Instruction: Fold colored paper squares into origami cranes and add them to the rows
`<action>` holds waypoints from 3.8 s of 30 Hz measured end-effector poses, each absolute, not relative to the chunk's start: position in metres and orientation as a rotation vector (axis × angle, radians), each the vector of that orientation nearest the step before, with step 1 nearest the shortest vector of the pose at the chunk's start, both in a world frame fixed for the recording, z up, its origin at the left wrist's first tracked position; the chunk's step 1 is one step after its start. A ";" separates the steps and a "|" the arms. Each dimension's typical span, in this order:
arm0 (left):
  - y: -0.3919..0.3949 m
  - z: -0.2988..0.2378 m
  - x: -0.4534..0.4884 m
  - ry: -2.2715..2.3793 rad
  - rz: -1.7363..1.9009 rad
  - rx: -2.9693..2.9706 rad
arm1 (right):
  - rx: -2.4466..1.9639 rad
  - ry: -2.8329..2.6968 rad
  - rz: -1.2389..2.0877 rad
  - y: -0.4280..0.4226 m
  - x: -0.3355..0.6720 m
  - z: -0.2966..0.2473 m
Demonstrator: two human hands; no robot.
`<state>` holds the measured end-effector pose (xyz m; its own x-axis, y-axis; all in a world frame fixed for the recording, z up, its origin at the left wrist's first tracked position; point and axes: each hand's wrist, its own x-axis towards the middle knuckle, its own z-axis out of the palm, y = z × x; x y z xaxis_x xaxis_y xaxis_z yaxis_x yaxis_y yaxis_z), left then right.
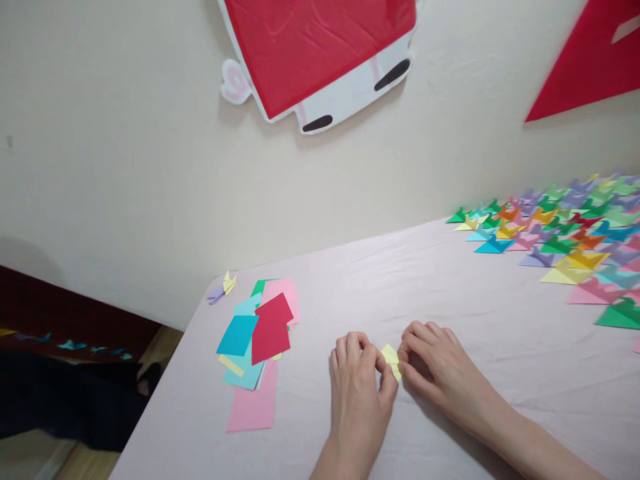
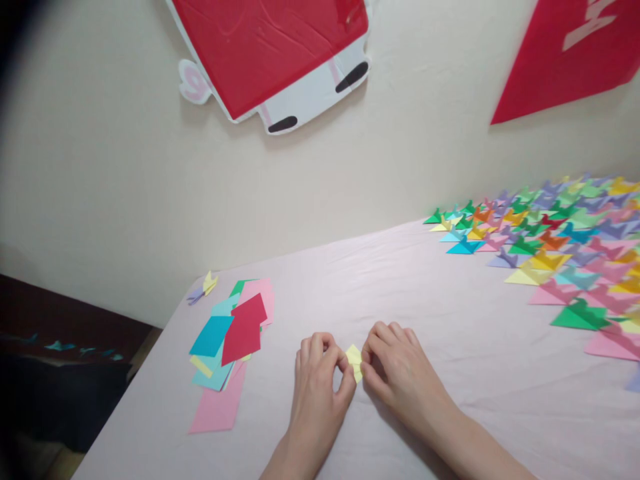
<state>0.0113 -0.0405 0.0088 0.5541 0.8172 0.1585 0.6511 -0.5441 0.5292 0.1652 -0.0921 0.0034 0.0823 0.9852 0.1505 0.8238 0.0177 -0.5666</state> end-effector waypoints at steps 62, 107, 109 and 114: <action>-0.039 0.012 0.004 1.167 0.591 2.278 | -1.944 -1.649 0.424 -0.089 0.159 0.005; -0.077 0.010 -0.045 0.772 0.491 2.714 | -1.464 -2.052 0.351 -0.111 0.171 -0.006; -0.078 0.009 -0.045 0.780 0.471 2.728 | -1.482 -1.997 0.432 -0.109 0.171 -0.004; -0.078 0.005 -0.045 0.779 0.474 2.742 | -1.618 -1.833 0.562 -0.103 0.164 0.005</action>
